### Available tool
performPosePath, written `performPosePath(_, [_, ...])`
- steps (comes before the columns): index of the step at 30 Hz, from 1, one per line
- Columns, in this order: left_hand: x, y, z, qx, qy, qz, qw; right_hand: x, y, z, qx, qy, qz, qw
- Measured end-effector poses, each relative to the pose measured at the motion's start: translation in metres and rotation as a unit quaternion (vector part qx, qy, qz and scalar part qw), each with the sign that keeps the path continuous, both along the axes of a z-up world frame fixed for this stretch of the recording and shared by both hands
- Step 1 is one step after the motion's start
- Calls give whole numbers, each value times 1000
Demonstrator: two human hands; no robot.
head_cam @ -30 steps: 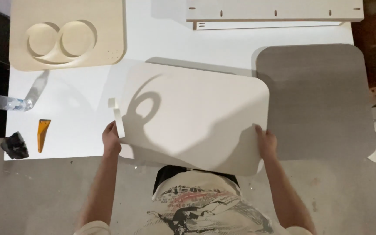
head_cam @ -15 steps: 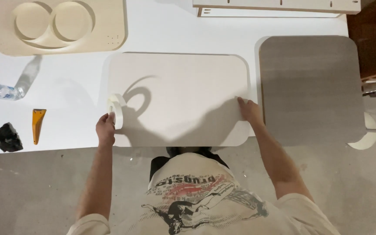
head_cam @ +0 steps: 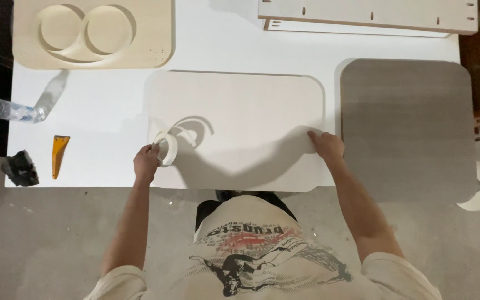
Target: Applying adhesive edge tape to the perimeter of wooden boards and trimming the excess.
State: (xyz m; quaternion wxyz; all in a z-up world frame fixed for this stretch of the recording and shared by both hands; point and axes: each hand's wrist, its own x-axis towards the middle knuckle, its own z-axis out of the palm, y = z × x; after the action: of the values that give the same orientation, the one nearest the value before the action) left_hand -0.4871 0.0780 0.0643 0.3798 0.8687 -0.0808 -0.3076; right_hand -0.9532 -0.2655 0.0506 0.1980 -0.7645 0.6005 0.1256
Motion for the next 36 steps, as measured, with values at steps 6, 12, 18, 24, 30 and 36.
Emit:
performPosePath(6, [-5,-19,26,25,-1,6,1000,1,-9,-15,-20,-22,-35,999])
performPosePath(12, [-2,-21,14,38,-22,-8,999,5,-10,-17,-33,-30,-41,998])
performPosePath(18, [18,-30,-13,37,-40,-7,998,28,8,26,-29,-63,-62,996])
performPosePath(24, [22,-45,-7,61,-45,-24,997,36,-18,6,-55,-71,-55,994])
performPosePath(30, [18,-33,-1,65,-64,-65,994,24,-30,-20,-50,-57,-52,996])
performPosePath(36, [7,-10,-1,77,-48,-56,994,10,17,13,1,-59,-80,995])
